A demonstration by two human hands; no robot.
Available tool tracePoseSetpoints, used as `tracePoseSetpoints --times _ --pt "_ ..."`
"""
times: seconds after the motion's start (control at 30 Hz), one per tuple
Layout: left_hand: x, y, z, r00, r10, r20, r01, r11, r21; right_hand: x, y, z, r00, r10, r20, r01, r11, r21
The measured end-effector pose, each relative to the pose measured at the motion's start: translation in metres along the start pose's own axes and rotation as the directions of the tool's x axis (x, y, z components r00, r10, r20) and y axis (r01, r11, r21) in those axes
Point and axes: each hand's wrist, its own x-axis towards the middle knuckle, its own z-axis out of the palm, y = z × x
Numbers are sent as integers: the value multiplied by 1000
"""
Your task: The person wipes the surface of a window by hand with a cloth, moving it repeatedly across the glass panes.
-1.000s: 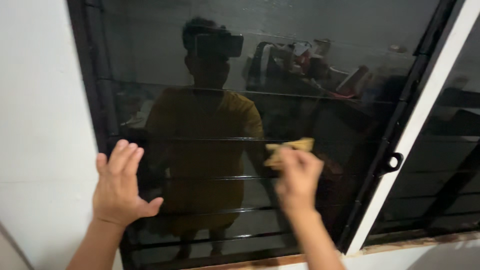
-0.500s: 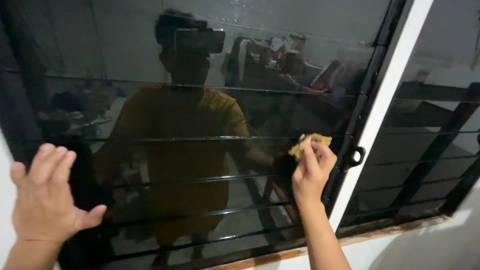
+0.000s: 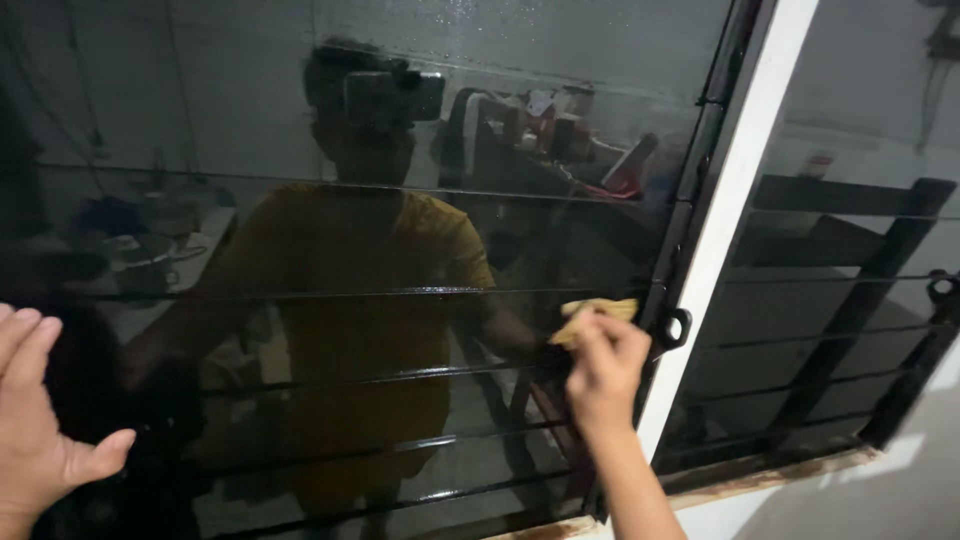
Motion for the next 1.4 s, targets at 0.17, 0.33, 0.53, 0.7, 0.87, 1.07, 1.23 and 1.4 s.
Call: tracePoseSetpoints --times 0.17,0.33,0.53,0.7,0.87,1.07,1.23,1.4 --pt "32 38 -8 985 -62 158 27 976 217 8 -8 22 985 7 -172 -33 988 -151" --pt "76 126 57 972 137 190 -119 987 -106 -2 -60 50 989 -131 -72 131 991 -5" --pt "91 217 142 973 229 -19 -223 919 -324 -8 -58 25 840 519 158 -541 774 330" --pt "79 220 169 975 218 47 -198 941 -274 14 -11 -11 998 -29 -47 22 990 -139" --pt "67 214 178 982 183 54 -162 949 -269 24 -9 0 993 -64 -97 45 980 -195" --pt "67 219 192 990 127 -62 -138 968 -208 12 -39 6 927 -362 103 364 931 -3" --pt "63 225 197 993 110 -32 -113 983 -142 20 13 -35 883 394 256 -430 898 98" --pt "65 228 199 995 101 5 -100 987 -130 26 32 -21 993 -96 -68 89 990 -108"
